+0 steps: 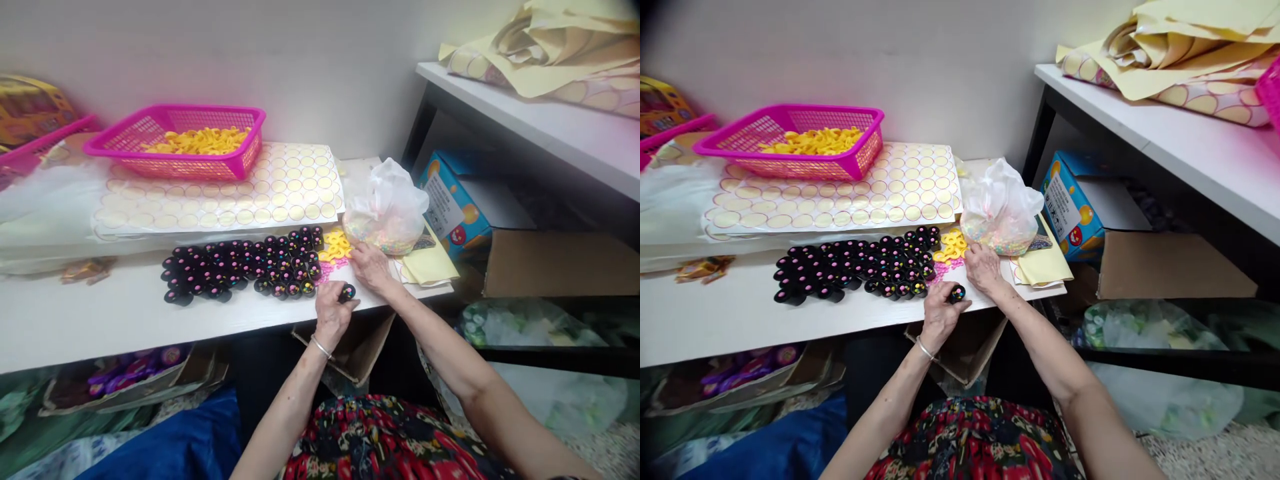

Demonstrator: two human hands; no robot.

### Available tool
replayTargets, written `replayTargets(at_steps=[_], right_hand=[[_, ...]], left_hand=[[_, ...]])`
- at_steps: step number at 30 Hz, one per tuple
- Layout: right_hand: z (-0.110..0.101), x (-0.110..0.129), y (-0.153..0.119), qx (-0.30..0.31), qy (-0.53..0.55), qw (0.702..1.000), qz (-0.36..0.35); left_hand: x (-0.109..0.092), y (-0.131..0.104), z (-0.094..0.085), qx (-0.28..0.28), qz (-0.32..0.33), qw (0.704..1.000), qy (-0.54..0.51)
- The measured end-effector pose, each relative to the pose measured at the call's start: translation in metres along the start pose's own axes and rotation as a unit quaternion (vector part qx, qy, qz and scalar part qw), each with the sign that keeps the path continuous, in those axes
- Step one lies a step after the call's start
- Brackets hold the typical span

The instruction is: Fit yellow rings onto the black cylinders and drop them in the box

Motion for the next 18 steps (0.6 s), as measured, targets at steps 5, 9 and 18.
replayTargets(at_steps=[5,9,18], right_hand=[[0.015,0.002,0.01,0.015,-0.078,0.997,0.022],[0.002,0.002,0.008,-0.05,-0.005,0.998,0.024],[-0.013,0.013,-0.044,0.021,0.535,0.83,0.157]], left_hand=[[0.005,-0.001,0.005,0.015,-0.035,0.999,0.001],[0.005,-0.001,0.005,0.024,-0.045,0.999,-0.015],[0.007,0.0,0.003,0.046,-0.042,0.997,-0.039]])
Point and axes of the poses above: each hand's wrist, its own y-axis towards the middle knuckle, its own z-axis out of the palm, x = y × z, the point moved 2 cm from there along y, towards the middle knuckle, and after that the axes turned 15 degrees about y, right-handed, at the moved point
